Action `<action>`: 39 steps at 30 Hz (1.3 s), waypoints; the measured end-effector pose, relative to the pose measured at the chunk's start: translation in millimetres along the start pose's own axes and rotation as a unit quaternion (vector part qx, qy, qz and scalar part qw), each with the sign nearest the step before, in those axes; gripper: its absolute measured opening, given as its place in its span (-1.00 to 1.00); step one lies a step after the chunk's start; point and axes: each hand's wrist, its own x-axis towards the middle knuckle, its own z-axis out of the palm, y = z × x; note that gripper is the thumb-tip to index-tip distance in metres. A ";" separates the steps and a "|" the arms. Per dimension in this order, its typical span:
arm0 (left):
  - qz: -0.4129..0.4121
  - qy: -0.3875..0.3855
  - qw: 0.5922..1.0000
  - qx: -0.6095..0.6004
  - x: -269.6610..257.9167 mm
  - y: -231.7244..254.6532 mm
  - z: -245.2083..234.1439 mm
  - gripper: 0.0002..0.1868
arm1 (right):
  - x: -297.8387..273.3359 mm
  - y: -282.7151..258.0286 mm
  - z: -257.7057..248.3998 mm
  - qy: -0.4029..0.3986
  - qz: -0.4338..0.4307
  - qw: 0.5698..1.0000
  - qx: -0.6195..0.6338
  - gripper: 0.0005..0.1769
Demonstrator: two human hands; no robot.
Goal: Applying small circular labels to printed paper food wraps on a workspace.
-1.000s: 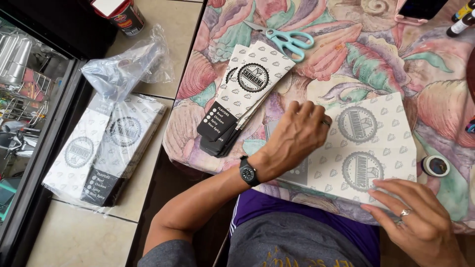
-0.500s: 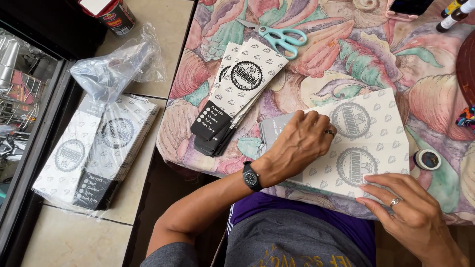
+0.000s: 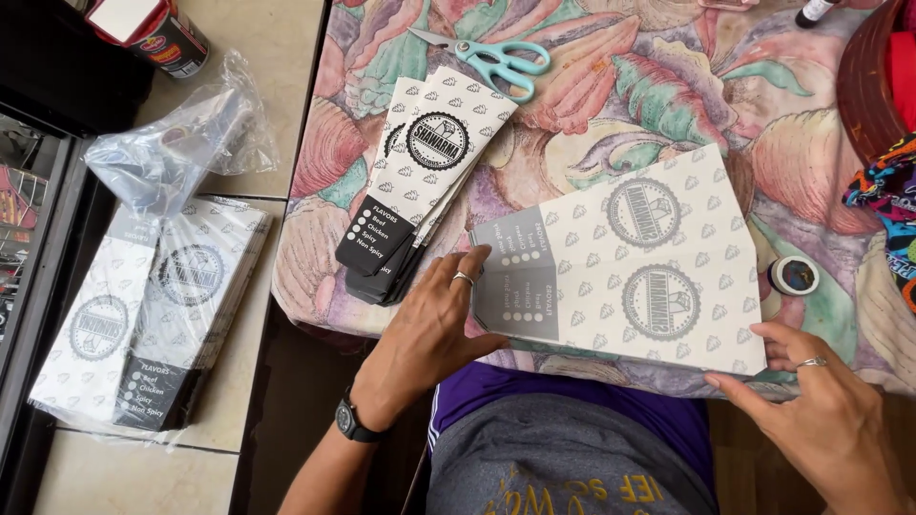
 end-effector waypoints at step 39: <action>0.077 0.054 0.995 0.025 -6.6 0.0 5.9 -0.51 | 68.2 -88.1 -20.0 0.029 -0.308 0.929 0.204 -0.87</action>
